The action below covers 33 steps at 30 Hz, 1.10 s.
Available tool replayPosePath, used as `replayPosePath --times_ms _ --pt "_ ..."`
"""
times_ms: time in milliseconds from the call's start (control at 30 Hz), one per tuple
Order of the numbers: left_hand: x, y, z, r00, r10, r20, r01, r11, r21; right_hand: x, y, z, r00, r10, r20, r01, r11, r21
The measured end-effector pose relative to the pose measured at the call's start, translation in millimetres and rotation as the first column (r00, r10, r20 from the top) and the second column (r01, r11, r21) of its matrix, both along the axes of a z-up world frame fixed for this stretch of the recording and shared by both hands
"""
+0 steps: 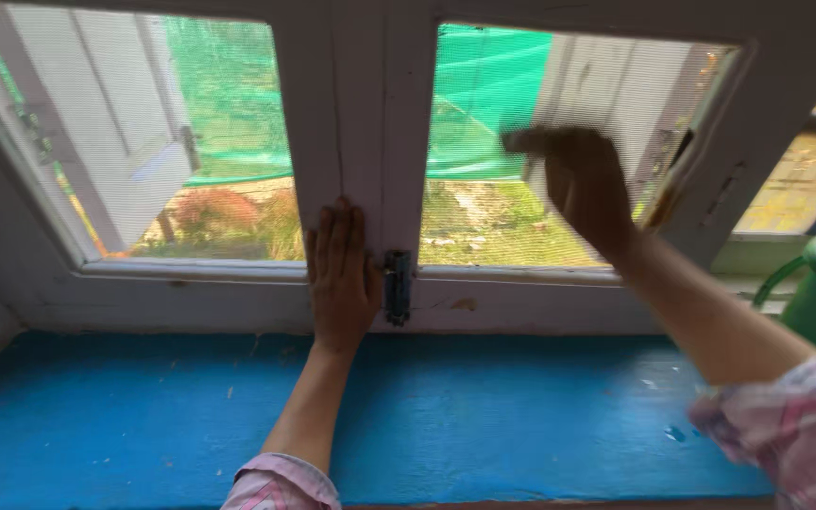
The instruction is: The person wipes the white window frame and then the orange window screen frame with a cloth, dipping the cloth into a green bucket of water to wet it. They clean the frame edges and corners thoroughly.
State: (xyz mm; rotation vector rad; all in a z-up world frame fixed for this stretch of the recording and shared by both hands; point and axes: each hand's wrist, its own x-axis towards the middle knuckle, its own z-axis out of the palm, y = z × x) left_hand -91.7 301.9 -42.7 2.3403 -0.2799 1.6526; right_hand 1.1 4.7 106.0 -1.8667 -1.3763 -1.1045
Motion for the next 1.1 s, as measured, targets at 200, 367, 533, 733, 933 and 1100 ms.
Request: replayPosePath --times_ms 200,367,533,733,933,1100 --pt "1 2 -2 1.000 -0.010 0.000 0.010 1.000 0.011 -6 68 -17 0.968 -0.203 0.149 0.198 0.979 0.048" --pt "-6 2 -2 0.998 -0.035 -0.060 0.034 0.999 -0.010 -52 65 -122 0.974 -0.146 0.172 0.185 0.954 -0.237" --pt "-18 1 -10 0.990 -0.040 -0.136 0.030 0.997 -0.076 -55 63 -140 0.978 -0.209 0.012 0.206 0.948 -0.242" --pt "-20 0 -21 0.979 -0.006 -0.204 -0.010 0.997 -0.075 -65 64 -145 0.970 -0.243 -0.021 0.230 0.940 -0.251" --pt "-64 -16 21 0.916 -0.053 -0.397 -0.026 0.981 -0.191 -77 51 -96 0.931 -0.144 -0.336 0.038 0.953 -0.301" --pt "-133 -52 91 0.824 -0.121 -0.553 -0.114 0.921 -0.372 -111 -17 -25 0.674 -0.172 -0.719 0.119 0.985 -0.124"
